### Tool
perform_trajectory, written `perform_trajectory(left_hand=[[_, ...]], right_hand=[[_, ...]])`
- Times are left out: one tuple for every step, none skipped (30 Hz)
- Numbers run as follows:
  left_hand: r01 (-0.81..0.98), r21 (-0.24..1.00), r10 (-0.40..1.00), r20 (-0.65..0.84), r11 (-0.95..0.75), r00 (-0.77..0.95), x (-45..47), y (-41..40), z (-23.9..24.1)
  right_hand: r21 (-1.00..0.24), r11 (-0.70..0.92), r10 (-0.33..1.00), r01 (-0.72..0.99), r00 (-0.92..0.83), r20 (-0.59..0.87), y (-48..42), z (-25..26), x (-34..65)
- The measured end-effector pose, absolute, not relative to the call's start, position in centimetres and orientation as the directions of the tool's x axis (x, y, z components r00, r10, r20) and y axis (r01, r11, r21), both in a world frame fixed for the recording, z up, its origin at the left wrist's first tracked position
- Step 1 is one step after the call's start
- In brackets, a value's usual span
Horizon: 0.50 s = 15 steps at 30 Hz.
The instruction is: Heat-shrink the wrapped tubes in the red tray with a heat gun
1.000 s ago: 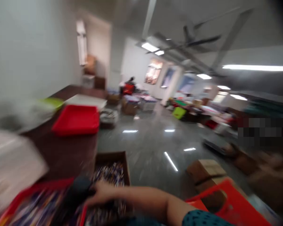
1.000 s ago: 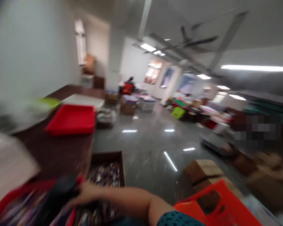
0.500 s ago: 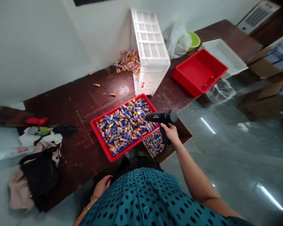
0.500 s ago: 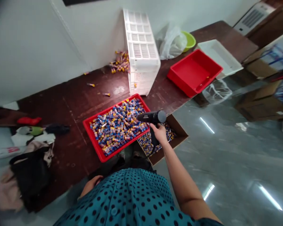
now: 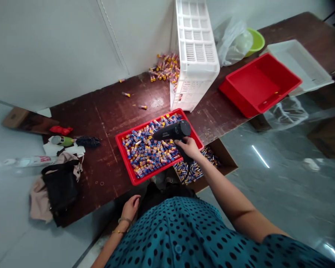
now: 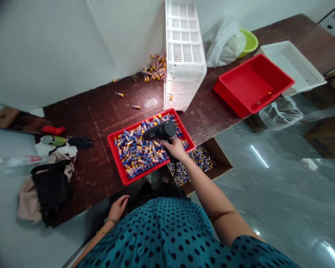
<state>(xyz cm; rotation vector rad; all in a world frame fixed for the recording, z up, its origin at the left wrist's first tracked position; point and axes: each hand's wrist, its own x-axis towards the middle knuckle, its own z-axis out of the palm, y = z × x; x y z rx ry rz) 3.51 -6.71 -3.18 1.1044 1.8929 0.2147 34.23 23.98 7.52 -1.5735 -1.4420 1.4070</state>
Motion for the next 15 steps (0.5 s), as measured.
perform_trajectory(left_hand=[[0.608, 0.536, 0.764, -0.616, 0.586, -0.193, 3.7, -6.8, -3.2], [0.609, 0.533, 0.761, -0.619, 0.588, -0.194, 4.0, -6.9, -3.2], [0.609, 0.530, 0.758, -0.624, 0.590, -0.192, 4.2, -7.0, -3.1], [0.609, 0.527, 0.753, -0.630, 0.593, -0.188, 4.5, -7.0, -3.1], [0.606, 0.527, 0.750, -0.635, 0.596, -0.185, 4.7, -7.0, -3.1], [0.602, 0.529, 0.748, -0.637, 0.598, -0.184, 4.8, -7.0, -3.2], [0.597, 0.532, 0.749, -0.635, 0.601, -0.188, 4.9, -6.9, -3.2], [0.592, 0.534, 0.751, -0.630, 0.604, -0.198, 4.9, -6.8, -3.3], [0.587, 0.534, 0.753, -0.622, 0.608, -0.215, 4.9, -6.7, -3.4], [0.584, 0.533, 0.756, -0.611, 0.612, -0.234, 4.7, -6.7, -3.5], [0.582, 0.532, 0.758, -0.603, 0.615, -0.250, 4.6, -6.6, -3.6], [0.582, 0.529, 0.759, -0.597, 0.617, -0.261, 4.3, -6.4, -3.7], [0.584, 0.527, 0.758, -0.596, 0.618, -0.266, 4.1, -6.3, -3.8], [0.585, 0.525, 0.757, -0.598, 0.618, -0.262, 3.9, -6.1, -3.9], [0.588, 0.523, 0.756, -0.602, 0.617, -0.256, 3.7, -5.9, -4.0]], right_hand=[[-0.910, -0.264, 0.954, 0.321, -0.049, -0.294, 24.3, 7.3, 34.3], [-0.909, -0.275, 0.959, 0.314, 0.019, -0.283, 24.4, 7.2, 34.5], [-0.906, -0.283, 0.958, 0.314, 0.043, -0.284, 24.6, 7.0, 34.9], [-0.903, -0.287, 0.955, 0.320, 0.021, -0.296, 24.5, 6.8, 35.5], [-0.900, -0.285, 0.949, 0.329, -0.035, -0.313, 24.4, 6.7, 36.4], [-0.899, -0.281, 0.940, 0.336, -0.093, -0.328, 24.3, 6.5, 37.3], [-0.899, -0.279, 0.934, 0.337, -0.120, -0.335, 24.0, 6.3, 38.3], [-0.900, -0.287, 0.937, 0.330, -0.099, -0.335, 23.8, 6.1, 39.4], [-0.900, -0.306, 0.943, 0.310, -0.031, -0.331, 23.5, 5.8, 40.3], [-0.900, -0.336, 0.941, 0.277, 0.061, -0.333, 23.3, 5.6, 41.0], [-0.896, -0.379, 0.924, 0.231, 0.144, -0.354, 23.0, 5.3, 41.5], [-0.883, -0.433, 0.897, 0.182, 0.187, -0.402, 22.8, 5.1, 41.7], [-0.859, -0.493, 0.867, 0.142, 0.171, -0.469, 22.5, 4.9, 41.6], [-0.831, -0.542, 0.840, 0.122, 0.104, -0.532, 22.2, 4.8, 41.2], [-0.815, -0.565, 0.823, 0.129, 0.014, -0.568, 21.9, 4.8, 40.5]])
